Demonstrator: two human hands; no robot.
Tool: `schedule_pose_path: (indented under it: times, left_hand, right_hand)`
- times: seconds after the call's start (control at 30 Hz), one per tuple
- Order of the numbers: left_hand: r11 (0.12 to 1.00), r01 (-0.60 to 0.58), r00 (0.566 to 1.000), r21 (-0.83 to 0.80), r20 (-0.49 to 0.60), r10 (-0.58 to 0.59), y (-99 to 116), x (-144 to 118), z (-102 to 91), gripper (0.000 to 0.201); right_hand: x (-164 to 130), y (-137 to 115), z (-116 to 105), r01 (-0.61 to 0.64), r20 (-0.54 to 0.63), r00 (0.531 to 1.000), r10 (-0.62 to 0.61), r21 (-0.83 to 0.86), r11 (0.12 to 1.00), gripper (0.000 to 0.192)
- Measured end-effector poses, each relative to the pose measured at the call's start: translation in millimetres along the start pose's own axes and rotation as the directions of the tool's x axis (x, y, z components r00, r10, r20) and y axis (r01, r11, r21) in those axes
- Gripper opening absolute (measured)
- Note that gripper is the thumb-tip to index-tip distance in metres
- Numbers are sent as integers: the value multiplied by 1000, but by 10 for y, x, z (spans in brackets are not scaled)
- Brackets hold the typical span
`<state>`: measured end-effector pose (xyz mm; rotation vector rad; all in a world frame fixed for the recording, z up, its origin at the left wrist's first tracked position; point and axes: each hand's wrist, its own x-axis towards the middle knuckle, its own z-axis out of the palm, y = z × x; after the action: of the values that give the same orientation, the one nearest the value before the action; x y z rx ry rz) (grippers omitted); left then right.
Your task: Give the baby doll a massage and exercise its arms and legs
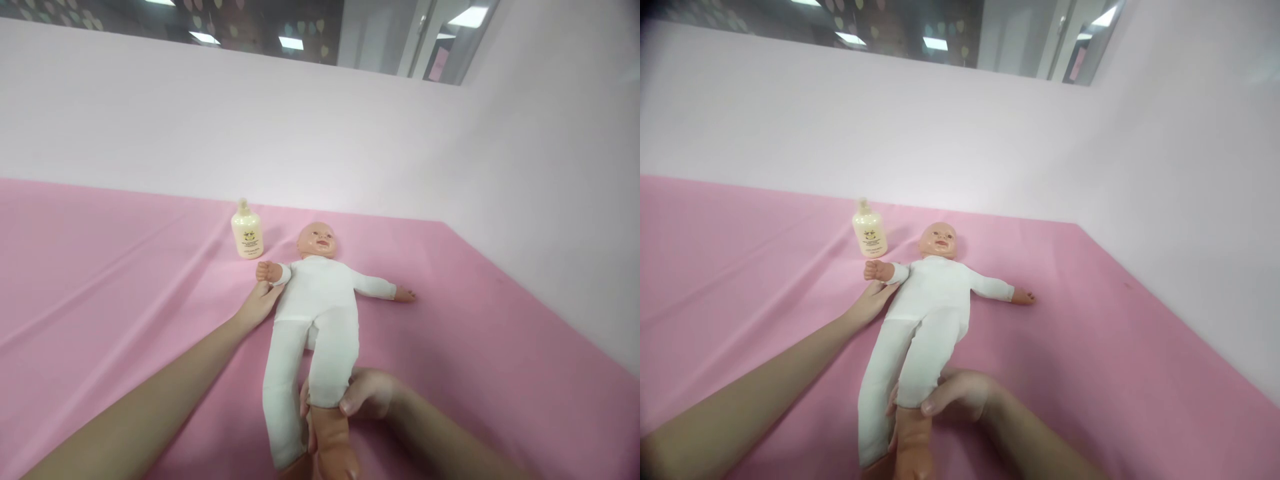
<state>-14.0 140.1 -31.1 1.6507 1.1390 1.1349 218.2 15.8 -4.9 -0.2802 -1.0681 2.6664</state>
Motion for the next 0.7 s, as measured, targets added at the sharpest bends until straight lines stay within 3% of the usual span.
schedule_pose_path:
  times: [0.7]
  left_hand:
    - [1000, 8, 1000, 6, -7, -8, 10, -9, 0, 43]
  right_hand:
    - [-8, 21, -14, 30, 29, 999, -30, 28, 999, 51]
